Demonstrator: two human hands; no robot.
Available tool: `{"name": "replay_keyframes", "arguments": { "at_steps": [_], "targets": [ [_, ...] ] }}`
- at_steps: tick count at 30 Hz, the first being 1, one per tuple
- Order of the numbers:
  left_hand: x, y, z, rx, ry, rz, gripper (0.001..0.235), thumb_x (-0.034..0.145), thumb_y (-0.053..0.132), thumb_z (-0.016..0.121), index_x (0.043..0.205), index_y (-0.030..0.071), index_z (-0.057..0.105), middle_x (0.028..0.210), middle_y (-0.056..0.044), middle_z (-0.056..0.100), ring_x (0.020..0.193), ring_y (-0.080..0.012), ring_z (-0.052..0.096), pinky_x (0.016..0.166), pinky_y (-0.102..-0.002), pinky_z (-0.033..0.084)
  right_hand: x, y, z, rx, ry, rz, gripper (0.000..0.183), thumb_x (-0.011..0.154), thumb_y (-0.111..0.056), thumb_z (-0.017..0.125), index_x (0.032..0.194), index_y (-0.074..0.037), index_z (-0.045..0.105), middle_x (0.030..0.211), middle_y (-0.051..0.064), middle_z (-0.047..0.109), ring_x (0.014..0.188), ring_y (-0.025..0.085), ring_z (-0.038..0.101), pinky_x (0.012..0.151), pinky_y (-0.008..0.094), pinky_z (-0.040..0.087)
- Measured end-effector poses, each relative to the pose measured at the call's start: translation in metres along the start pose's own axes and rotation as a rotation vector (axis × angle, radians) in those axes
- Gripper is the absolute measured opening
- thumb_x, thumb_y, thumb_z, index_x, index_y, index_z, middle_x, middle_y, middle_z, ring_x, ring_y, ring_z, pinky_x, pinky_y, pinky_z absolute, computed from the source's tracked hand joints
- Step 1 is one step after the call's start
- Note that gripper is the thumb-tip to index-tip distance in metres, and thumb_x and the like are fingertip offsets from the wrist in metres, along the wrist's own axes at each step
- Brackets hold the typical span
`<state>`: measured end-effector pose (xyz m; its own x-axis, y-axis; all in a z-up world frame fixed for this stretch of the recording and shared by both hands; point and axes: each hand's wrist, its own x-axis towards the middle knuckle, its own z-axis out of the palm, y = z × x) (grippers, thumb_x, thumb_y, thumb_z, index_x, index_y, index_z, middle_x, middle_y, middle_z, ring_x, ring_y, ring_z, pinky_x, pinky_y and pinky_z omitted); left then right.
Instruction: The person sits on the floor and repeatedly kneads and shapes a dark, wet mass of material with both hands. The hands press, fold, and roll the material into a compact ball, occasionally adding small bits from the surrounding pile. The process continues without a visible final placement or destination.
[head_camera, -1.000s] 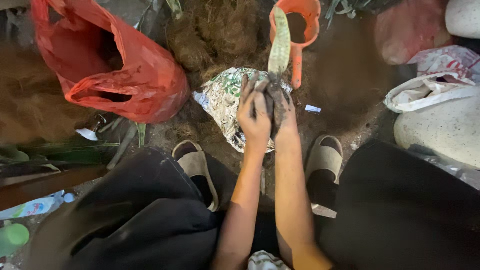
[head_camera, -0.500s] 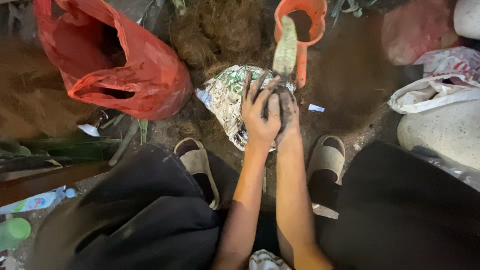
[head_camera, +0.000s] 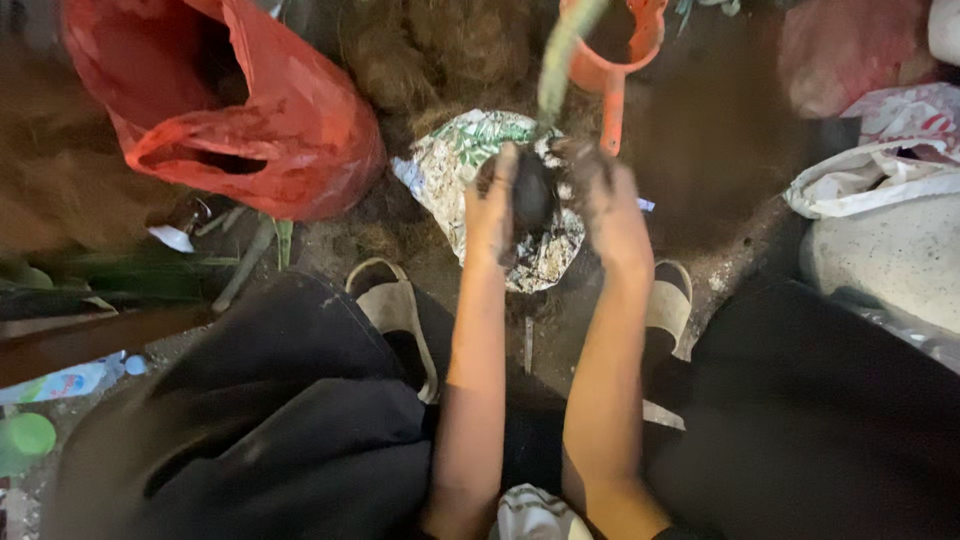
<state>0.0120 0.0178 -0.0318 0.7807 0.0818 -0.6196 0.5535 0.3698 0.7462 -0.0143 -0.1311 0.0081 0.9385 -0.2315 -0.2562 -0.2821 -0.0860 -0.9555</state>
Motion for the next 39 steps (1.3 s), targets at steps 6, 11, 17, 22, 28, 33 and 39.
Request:
{"name": "replay_keyframes", "arguments": {
  "at_steps": [6,11,17,22,28,33,39],
  "targets": [
    [0.017,-0.007,-0.013,-0.399,-0.156,0.119,0.073,0.078,0.052,0.082,0.123,-0.001,0.061,0.113,-0.02,0.068,0.097,-0.0335,0.072,0.089,-0.048,0.062,0.031,0.073,0.007,-0.683,-0.05,-0.244,0.035,0.101,-0.02,0.067,0.132,-0.006,0.068,0.12,0.019,0.075,0.111,0.034,0.07,0.093,0.045,0.054],
    [0.022,-0.009,-0.015,-0.419,-0.088,0.161,0.058,0.083,0.043,0.082,0.118,-0.001,0.068,0.107,-0.012,0.072,0.089,-0.0207,0.074,0.078,-0.036,0.063,0.027,0.156,0.06,-0.411,-0.072,-0.115,0.077,0.079,-0.018,0.073,0.146,0.002,0.041,0.121,0.027,0.069,0.111,0.04,0.068,0.094,0.045,0.054],
    [0.018,-0.008,-0.016,-0.556,-0.129,0.193,0.048,0.088,0.035,0.082,0.115,-0.002,0.068,0.102,-0.011,0.072,0.084,-0.0206,0.073,0.074,-0.035,0.062,0.039,0.21,0.077,-0.802,0.058,-0.111,0.068,0.079,-0.021,0.082,0.135,0.004,0.053,0.108,0.034,0.068,0.1,0.05,0.064,0.088,0.053,0.054],
    [0.021,-0.003,-0.02,-0.579,-0.092,0.135,0.041,0.089,0.03,0.08,0.111,-0.002,0.068,0.094,-0.013,0.073,0.076,-0.0239,0.073,0.069,-0.038,0.063,0.043,0.215,0.064,-0.614,-0.012,-0.258,0.046,0.082,-0.017,0.076,0.123,0.002,0.065,0.109,0.029,0.072,0.102,0.048,0.067,0.087,0.052,0.054],
    [0.023,-0.006,-0.018,-0.649,-0.12,0.152,0.035,0.092,0.025,0.076,0.113,-0.002,0.068,0.096,-0.011,0.074,0.077,-0.0231,0.074,0.068,-0.038,0.064,0.04,0.212,0.056,-0.553,0.068,-0.14,0.043,0.084,-0.014,0.076,0.123,-0.001,0.064,0.111,0.025,0.072,0.104,0.045,0.067,0.088,0.048,0.055],
    [0.018,-0.003,-0.017,-0.655,-0.146,0.14,0.031,0.097,0.027,0.073,0.108,-0.002,0.067,0.091,-0.013,0.072,0.074,-0.0256,0.074,0.064,-0.04,0.063,0.041,0.219,0.057,-0.514,0.105,-0.065,0.046,0.083,-0.018,0.081,0.125,-0.005,0.065,0.115,0.021,0.073,0.108,0.041,0.069,0.091,0.047,0.055],
    [0.013,-0.001,-0.015,-0.706,-0.206,0.125,0.031,0.096,0.03,0.07,0.108,0.001,0.066,0.089,-0.012,0.073,0.073,-0.0271,0.074,0.061,-0.043,0.063,0.034,0.22,0.067,-0.602,0.162,-0.056,0.063,0.077,-0.02,0.085,0.131,0.0,0.059,0.117,0.027,0.069,0.109,0.043,0.067,0.093,0.047,0.055]
  ]
}}
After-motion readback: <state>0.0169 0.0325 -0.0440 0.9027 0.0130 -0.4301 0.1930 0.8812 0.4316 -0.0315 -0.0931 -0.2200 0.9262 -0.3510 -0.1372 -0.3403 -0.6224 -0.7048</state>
